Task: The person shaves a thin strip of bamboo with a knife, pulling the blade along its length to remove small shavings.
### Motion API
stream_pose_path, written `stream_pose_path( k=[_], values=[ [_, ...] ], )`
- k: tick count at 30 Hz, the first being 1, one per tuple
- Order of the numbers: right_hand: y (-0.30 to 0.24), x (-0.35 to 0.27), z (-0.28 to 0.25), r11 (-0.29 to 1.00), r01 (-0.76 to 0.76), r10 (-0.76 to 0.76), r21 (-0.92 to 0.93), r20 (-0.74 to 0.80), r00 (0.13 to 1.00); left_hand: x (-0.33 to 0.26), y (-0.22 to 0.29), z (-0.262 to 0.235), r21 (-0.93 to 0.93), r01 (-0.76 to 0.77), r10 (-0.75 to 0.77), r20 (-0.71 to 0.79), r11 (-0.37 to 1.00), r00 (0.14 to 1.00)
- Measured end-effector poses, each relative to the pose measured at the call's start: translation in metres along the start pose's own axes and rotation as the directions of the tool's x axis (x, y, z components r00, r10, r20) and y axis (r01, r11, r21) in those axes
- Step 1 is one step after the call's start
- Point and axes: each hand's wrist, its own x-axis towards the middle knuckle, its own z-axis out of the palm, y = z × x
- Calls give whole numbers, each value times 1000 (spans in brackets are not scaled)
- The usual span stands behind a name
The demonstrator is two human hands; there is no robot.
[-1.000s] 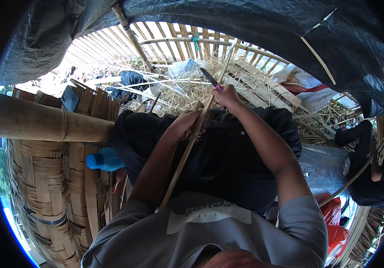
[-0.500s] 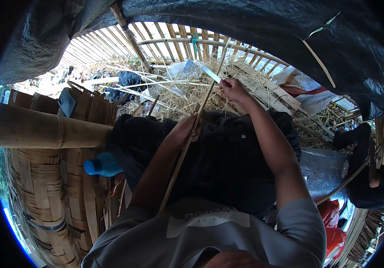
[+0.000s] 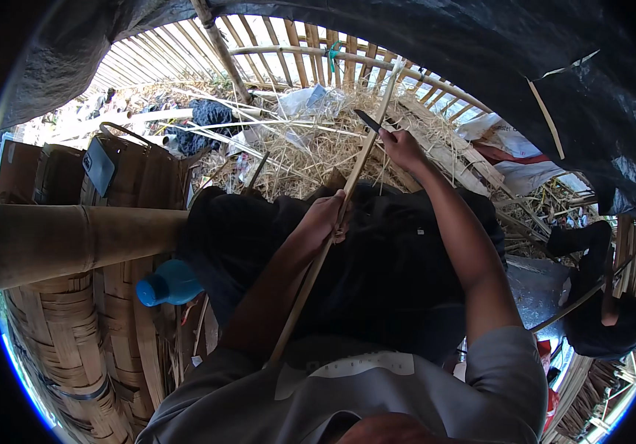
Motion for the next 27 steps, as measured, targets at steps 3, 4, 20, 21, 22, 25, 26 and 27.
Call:
stream_pose_path(
  k=[3, 4, 20, 21, 22, 25, 26, 27],
  values=[
    [-3, -4, 1, 998, -58, 57, 25, 26, 998, 6, -3, -7, 101, -15, 19, -37, 995, 999],
    [-7, -8, 2, 996, -86, 85, 28, 41, 996, 7, -6, -11, 118, -11, 18, -58, 993, 998],
    [-12, -38, 4, 988, -112, 95, 108, 152, 984, -2, -9, -8, 196, -24, 40, -74, 980, 996],
    [-10, -39, 4, 989, -107, 90, 106, 146, 985, -2, -9, -8, 194, -28, 41, -64, 981, 997],
    [-8, -40, 4, 989, -102, 87, 104, 139, 986, -2, -9, -7, 198, -29, 43, -66, 980, 997],
    [-6, -44, 5, 977, -133, 104, 167, 171, 980, -2, -10, -6, 204, -29, 44, -69, 979, 997],
    [-11, -48, 5, 974, -148, 117, 171, 181, 977, -3, -11, -6, 201, -28, 42, -67, 979, 997],
    [-16, -53, 3, 971, -164, 130, 175, 191, 973, -4, -12, -7, 198, -26, 39, -65, 980, 997]
  ],
)
